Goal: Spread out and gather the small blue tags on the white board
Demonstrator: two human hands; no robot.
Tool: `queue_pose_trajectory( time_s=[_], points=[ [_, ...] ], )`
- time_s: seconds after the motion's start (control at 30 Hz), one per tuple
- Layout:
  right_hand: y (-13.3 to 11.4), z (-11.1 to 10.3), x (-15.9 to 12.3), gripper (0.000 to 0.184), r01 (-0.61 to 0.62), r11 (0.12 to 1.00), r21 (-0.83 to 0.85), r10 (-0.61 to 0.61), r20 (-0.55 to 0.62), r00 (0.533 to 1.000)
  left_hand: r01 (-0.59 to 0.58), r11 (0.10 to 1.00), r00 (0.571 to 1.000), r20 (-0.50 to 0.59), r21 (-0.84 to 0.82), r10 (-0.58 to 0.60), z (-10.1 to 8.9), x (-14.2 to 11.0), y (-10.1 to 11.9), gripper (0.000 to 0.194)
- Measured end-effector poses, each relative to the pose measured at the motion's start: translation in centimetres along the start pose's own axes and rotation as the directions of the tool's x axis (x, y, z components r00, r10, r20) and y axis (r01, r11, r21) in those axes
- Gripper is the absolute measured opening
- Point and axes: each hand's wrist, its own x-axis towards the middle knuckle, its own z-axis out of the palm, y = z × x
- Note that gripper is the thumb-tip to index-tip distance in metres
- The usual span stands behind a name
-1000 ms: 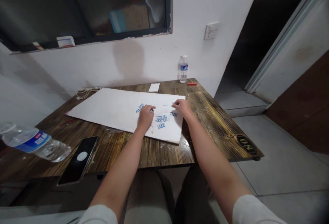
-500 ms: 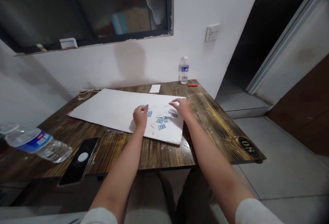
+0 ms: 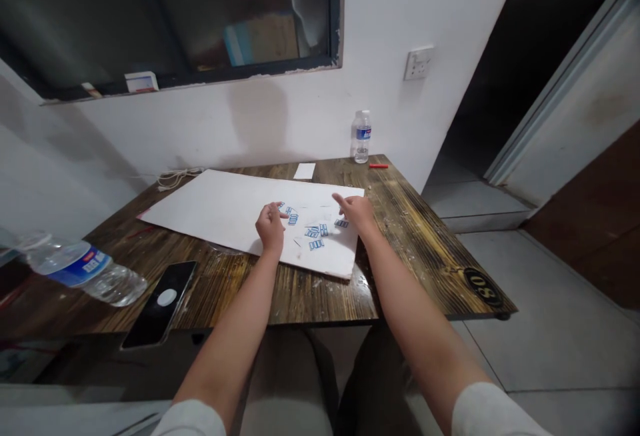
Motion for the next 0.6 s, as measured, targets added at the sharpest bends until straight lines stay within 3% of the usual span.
queue_pose_trajectory(
  time_s=[0.1,0.2,0.27,0.33,0.43,0.53,0.6],
  points=[
    [-0.2,-0.1,-0.2,0.072,0.016,1.0,-0.006,-0.016,0.018,1.0,-0.048,0.996,0.994,0.097,0.074,0.041,-0.2,-0.7,0.3,0.045],
    [-0.4,-0.1,-0.3,0.064,0.078,0.995,-0.069,-0.076,0.039,0.996,-0.158,0.96,0.948,0.308,0.23,0.082,-0.3,-0.1,0.5,0.032],
    [-0.5,0.1,-0.4,0.051,0.138,0.985,-0.107,-0.133,0.056,0.99,-0.329,0.886,0.849,0.513,0.328,0.126,-0.7,0.8,0.5,0.02],
    [-0.5,0.3,-0.5,0.038,0.196,0.972,-0.126,-0.188,0.071,0.98,-0.481,0.782,0.758,0.637,0.397,0.142,-1.3,1.7,0.1,0.021],
    [-0.4,0.5,-0.6,0.029,0.218,0.969,-0.117,-0.207,0.096,0.974,-0.615,0.636,0.668,0.737,0.466,0.106,-2.9,2.4,-0.7,0.031],
    [-0.4,0.5,-0.7,0.031,0.201,0.974,-0.107,-0.19,0.1,0.977,-0.716,0.558,0.54,0.839,0.418,0.064,-4.7,2.3,-1.3,0.042],
    [-0.4,0.4,-0.7,0.033,0.193,0.975,-0.106,-0.185,0.084,0.979,-0.749,0.534,0.508,0.857,0.392,0.083,-5.4,2.0,-1.5,0.04]
  ],
)
